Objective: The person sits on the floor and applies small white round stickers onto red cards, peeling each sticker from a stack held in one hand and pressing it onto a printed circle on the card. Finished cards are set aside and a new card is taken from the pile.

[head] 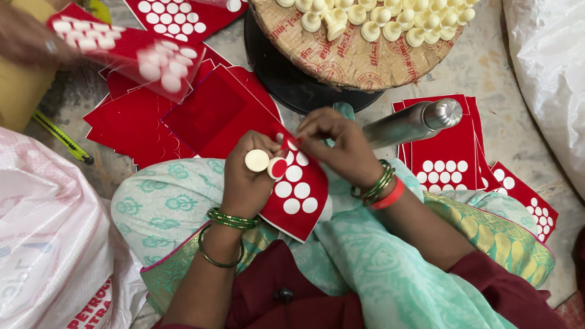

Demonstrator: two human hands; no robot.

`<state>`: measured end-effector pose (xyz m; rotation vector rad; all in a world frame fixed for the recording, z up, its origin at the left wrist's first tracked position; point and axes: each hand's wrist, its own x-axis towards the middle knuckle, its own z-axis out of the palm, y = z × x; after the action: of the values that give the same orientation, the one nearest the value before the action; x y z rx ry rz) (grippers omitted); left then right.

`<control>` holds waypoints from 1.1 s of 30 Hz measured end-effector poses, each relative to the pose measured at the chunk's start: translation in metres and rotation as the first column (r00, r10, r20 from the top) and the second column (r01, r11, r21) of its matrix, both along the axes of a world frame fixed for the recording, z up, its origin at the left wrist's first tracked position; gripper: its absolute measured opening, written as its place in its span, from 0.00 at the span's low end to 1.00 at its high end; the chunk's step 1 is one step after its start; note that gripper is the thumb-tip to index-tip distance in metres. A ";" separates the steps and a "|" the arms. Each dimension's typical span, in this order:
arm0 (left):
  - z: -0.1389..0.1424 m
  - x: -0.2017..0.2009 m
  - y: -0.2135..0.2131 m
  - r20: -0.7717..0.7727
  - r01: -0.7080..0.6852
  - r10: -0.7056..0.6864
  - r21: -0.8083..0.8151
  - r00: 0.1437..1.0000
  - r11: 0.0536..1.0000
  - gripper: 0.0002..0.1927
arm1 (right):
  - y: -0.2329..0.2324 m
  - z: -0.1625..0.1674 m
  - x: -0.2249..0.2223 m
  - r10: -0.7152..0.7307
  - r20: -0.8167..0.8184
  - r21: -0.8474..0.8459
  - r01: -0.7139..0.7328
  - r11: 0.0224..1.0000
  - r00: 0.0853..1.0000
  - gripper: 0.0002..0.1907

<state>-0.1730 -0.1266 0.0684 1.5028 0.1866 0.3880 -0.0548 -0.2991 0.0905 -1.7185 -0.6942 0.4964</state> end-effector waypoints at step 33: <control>0.010 0.003 -0.011 0.146 -0.106 0.045 0.440 0.988 0.892 0.12 | 0.016 0.053 -0.046 -0.060 0.898 0.044 0.048 0.998 0.436 0.14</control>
<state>-0.1699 -0.1376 0.0784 1.9198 0.0500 0.6236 -0.1010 -0.2830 0.1435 -1.9256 -1.3874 -0.5968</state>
